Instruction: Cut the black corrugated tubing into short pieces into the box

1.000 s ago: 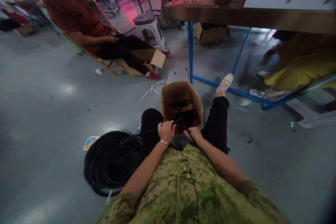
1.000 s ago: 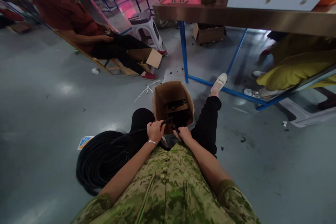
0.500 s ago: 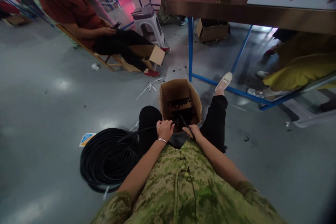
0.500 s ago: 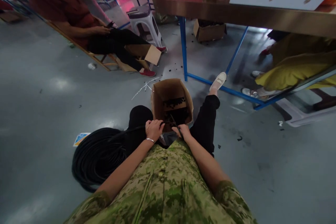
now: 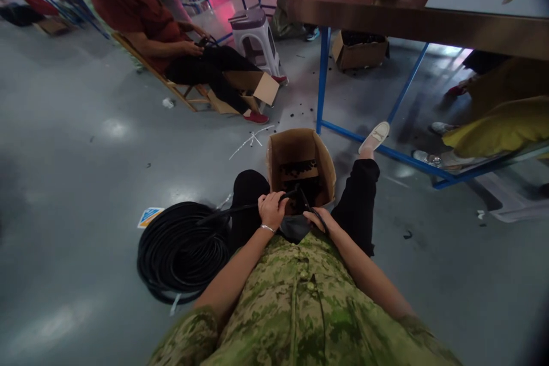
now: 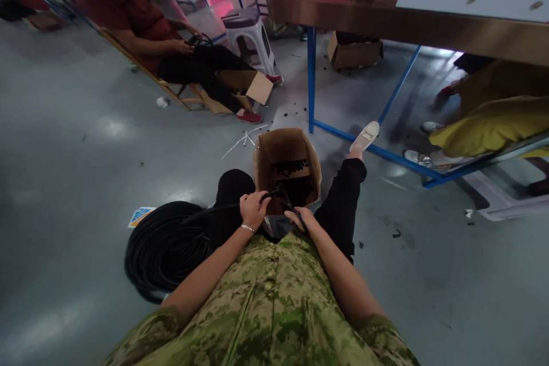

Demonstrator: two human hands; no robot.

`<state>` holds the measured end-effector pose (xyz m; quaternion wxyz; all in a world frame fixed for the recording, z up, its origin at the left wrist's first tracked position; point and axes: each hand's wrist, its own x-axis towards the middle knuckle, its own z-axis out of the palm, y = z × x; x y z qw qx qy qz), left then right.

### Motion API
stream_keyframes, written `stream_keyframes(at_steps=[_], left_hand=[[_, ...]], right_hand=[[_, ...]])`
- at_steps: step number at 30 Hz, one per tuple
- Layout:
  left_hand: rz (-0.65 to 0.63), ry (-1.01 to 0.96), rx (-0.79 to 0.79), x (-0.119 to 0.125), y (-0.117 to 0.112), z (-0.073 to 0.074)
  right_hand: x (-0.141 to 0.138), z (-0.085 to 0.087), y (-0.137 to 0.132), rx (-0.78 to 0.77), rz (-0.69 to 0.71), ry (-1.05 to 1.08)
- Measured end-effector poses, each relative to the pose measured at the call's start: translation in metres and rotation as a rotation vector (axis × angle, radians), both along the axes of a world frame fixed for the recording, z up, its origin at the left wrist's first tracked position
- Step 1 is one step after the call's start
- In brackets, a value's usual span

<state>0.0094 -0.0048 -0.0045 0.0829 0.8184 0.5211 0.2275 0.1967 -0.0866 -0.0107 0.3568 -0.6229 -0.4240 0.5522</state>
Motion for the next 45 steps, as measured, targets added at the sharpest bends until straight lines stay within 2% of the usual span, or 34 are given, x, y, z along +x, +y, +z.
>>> stream_keyframes(at_steps=[7,13,18,22,31,34,38,45], left_hand=[[-0.023,-0.056,-0.074,-0.001,0.000,0.003],[-0.090,-0.039,-0.088,-0.003,0.000,0.002],[-0.078,-0.062,-0.091,-0.003,0.001,0.005],[-0.077,-0.075,-0.100,-0.004,0.002,0.007],[-0.098,-0.090,-0.189,-0.012,0.007,0.010],[-0.134,-0.047,-0.194,-0.011,0.006,0.011],[-0.174,-0.020,-0.200,-0.009,0.004,0.009],[-0.164,-0.002,-0.167,-0.010,0.002,0.006]], right_hand=[[0.001,0.001,-0.001,0.083,0.151,-0.048],[0.001,-0.002,-0.002,0.134,0.153,-0.045],[0.003,0.009,-0.002,0.118,0.189,0.071],[0.005,0.015,-0.002,0.090,0.206,0.082],[0.004,0.006,-0.001,0.100,0.236,0.029],[0.003,0.008,-0.002,0.075,0.212,0.032],[0.002,0.005,-0.002,0.127,0.160,0.052],[0.002,-0.019,0.000,0.189,0.057,-0.270]])
